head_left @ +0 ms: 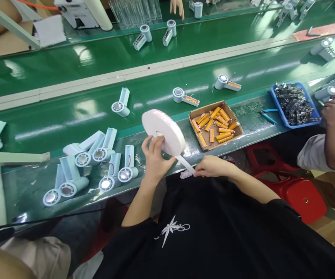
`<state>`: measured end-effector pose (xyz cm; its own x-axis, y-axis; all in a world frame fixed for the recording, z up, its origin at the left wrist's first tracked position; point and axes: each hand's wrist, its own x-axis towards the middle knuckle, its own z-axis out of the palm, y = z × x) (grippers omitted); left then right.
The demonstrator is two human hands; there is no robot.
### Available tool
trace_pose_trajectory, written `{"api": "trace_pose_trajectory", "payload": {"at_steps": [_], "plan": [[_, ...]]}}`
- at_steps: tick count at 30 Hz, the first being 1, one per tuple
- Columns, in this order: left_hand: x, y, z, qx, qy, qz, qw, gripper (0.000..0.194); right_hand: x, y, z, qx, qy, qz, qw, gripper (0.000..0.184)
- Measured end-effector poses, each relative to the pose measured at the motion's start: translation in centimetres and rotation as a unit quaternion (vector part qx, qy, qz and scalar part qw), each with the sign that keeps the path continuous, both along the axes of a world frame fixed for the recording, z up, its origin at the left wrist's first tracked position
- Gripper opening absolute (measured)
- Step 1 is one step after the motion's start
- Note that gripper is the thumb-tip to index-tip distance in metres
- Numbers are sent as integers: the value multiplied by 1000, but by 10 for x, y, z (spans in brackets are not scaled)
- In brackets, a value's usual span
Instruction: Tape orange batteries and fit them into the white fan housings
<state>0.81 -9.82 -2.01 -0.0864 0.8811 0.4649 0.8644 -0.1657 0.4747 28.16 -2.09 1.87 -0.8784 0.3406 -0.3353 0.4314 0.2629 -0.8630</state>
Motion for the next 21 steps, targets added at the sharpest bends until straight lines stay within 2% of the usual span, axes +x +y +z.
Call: {"api": "trace_pose_trajectory", "payload": {"at_steps": [2,4,5,7,8,9,10,11,13,15,16,19,21], "plan": [[1,-5,-4,7,-11,37,999,87,9,17,1,2,-42,-4,999,38],[6,-8,-7,14,-9,47,999,88,18,41,5,86,-82,-101,988,37],[10,-9,-7,14,-7,40,999,87,21,53,6,162,-110,-174,965,36],[19,-9,-7,9,-3,13,1000,84,22,73,4,311,-191,-284,887,35],[24,-9,-6,4,-3,0,1000,83,20,81,2,353,-243,-297,853,36],[28,-8,-6,-2,-3,-10,1000,81,18,86,-1,371,-290,-294,832,38],[31,-8,-6,-9,-2,-17,1000,80,16,91,-5,371,-321,-284,824,39],[34,-8,-6,-17,-3,-21,1000,78,15,93,-8,358,-329,-278,828,37],[36,-8,-7,-32,-4,-24,999,76,18,95,-11,310,-268,-299,862,32],[36,-11,-9,-40,1,-24,999,74,26,93,-10,240,-125,-364,891,37],[36,-12,-11,-39,5,-22,999,72,30,91,-8,203,-39,-402,892,39],[36,-15,-16,-44,18,-16,999,69,37,75,0,117,188,-489,844,47],[39,-15,-17,-62,20,-9,998,70,33,61,4,84,276,-510,811,52]]}}
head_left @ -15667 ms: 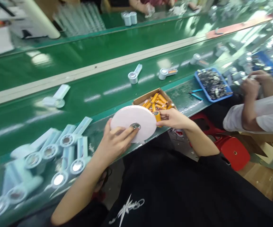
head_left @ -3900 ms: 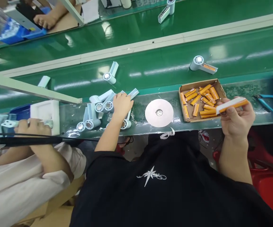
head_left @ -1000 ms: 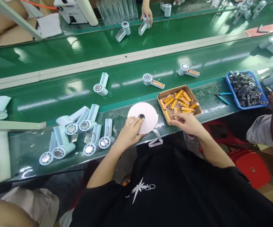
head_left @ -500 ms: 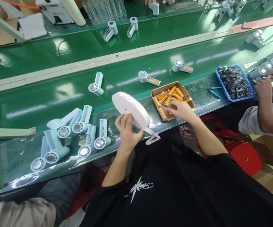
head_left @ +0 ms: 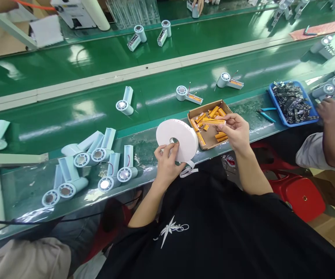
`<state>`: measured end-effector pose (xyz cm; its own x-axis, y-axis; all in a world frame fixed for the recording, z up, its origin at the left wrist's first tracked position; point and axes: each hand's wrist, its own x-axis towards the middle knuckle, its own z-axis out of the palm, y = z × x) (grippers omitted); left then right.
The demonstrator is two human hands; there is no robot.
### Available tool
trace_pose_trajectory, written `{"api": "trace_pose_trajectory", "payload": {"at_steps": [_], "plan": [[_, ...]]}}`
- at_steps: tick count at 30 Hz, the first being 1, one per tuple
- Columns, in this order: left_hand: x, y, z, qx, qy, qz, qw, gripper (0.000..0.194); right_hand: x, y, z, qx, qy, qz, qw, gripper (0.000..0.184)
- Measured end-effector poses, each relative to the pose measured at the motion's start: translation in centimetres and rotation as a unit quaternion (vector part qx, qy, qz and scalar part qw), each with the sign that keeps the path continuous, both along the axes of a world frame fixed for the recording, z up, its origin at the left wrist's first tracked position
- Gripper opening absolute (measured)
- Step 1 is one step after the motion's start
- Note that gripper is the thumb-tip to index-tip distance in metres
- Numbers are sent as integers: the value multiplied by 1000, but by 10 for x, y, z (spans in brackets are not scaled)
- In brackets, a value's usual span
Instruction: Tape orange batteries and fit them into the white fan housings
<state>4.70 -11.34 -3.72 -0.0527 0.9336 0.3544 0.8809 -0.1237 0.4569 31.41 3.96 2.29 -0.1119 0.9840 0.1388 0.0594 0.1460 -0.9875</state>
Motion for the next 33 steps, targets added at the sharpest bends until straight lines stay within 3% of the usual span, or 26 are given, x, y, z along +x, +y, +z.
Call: {"api": "trace_pose_trajectory", "payload": {"at_steps": [4,8,11,14,17,21,23,25,28,31,33], "plan": [[7,0,0,-23,1,0,1000,72,-22,-30,1,39,97,-54,993,48],[13,1,2,5,11,-10,1000,72,-48,-57,-14,72,155,-95,981,41],[12,2,3,35,33,-1,999,67,-58,-71,-27,33,154,-44,987,44],[3,4,6,74,76,-3,994,59,-51,-68,-28,-52,137,6,989,53],[-6,6,10,98,97,-14,990,58,-30,-47,-10,-125,69,83,986,63],[1,9,13,63,71,18,995,59,-11,-20,16,-156,-17,172,972,49],[15,11,14,55,46,54,996,52,-20,-20,14,-133,22,123,983,53],[31,12,15,52,27,93,994,51,-39,-28,0,-91,124,16,988,56],[48,10,19,22,23,114,993,72,-59,-38,-27,-75,266,-97,956,53],[50,-5,24,-43,50,41,997,77,-39,-23,-36,-103,276,-82,952,51],[42,-18,23,-93,73,-32,992,72,-8,-2,-29,-55,284,-118,950,48]]}}
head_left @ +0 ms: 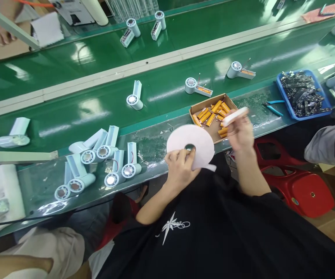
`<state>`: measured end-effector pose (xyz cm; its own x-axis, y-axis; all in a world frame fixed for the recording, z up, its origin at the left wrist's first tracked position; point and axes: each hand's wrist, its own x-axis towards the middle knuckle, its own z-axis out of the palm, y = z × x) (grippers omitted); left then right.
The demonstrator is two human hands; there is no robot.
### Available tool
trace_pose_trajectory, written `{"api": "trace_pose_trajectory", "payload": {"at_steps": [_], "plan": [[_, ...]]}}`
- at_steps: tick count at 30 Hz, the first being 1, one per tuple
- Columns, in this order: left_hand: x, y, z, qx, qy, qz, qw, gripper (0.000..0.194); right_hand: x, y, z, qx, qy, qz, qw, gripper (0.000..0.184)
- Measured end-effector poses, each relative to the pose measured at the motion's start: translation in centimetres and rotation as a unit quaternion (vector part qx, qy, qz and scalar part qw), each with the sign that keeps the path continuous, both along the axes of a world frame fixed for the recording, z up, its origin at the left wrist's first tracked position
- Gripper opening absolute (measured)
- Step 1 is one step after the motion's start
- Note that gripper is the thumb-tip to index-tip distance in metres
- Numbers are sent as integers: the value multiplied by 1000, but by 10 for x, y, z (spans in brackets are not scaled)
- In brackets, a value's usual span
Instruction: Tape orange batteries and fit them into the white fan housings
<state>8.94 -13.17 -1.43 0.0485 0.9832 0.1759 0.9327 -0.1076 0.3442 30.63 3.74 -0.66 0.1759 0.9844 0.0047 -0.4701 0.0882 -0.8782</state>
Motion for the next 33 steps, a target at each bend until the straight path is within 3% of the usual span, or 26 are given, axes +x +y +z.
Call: {"api": "trace_pose_trajectory", "payload": {"at_steps": [3,6,9,12,14,16,18,22,25,29,33], "plan": [[-25,-9,-7,-88,28,-31,995,77,40,22,14,61,23,-114,991,44],[-61,12,-12,-169,34,-28,985,84,45,16,18,54,0,-85,995,53],[-96,69,-4,-180,21,-7,983,79,25,-1,16,51,-22,-36,998,66],[-127,149,10,-106,37,116,987,76,7,-8,22,65,-38,-5,997,69],[-146,202,17,-91,64,196,974,77,2,-7,30,89,-33,2,995,66],[-162,245,20,-132,101,227,960,74,6,-7,39,113,-22,-9,993,63],[-172,271,20,-179,133,212,951,68,18,-10,44,120,-24,-23,992,62],[-179,278,8,-201,141,122,962,51,49,-22,47,83,-83,4,993,63],[-181,271,-2,-200,125,50,971,40,51,-27,52,61,-120,52,989,64],[-191,277,-6,-194,80,-9,978,30,7,-13,64,83,-153,121,977,58],[-204,289,-1,-188,25,-17,982,23,-68,38,55,141,-195,173,955,48]]}}
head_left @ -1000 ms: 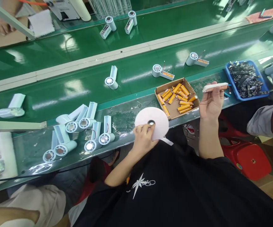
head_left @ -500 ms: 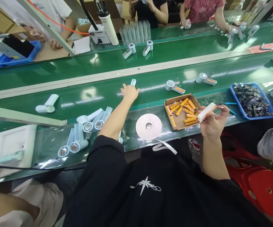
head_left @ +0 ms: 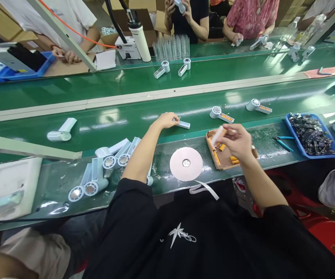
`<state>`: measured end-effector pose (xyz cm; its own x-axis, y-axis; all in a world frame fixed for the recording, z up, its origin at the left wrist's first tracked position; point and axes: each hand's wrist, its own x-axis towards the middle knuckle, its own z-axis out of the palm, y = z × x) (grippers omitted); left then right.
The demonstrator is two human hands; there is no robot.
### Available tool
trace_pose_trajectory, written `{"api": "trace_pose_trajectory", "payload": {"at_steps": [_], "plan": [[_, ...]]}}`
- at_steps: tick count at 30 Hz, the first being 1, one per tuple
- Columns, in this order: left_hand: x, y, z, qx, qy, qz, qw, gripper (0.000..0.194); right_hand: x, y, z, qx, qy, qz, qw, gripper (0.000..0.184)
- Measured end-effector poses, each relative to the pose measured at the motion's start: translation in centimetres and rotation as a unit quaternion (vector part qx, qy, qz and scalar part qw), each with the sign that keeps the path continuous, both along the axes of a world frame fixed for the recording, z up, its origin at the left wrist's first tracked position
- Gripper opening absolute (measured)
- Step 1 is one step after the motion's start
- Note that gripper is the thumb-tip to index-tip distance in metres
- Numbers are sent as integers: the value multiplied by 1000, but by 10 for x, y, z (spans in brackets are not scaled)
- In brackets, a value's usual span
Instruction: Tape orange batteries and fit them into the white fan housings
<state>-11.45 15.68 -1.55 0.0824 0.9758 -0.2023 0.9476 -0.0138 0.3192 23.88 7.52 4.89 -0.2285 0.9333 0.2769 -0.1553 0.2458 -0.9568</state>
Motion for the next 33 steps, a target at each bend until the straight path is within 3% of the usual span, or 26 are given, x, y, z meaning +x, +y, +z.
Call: {"api": "trace_pose_trajectory", "payload": {"at_steps": [4,9,17,25,33], "plan": [[2,0,-1,29,-25,41,998,33,-68,71,-29,58,-168,87,980,36],[15,0,-7,44,-40,51,997,24,-114,126,-53,135,-394,105,903,41],[19,9,-15,50,-63,59,995,16,-126,134,-60,198,-534,121,813,43],[28,15,-19,67,-97,79,990,20,-123,141,-51,239,-651,162,702,40],[40,20,-18,78,-109,106,985,24,-129,144,-48,232,-710,188,638,53]]}}
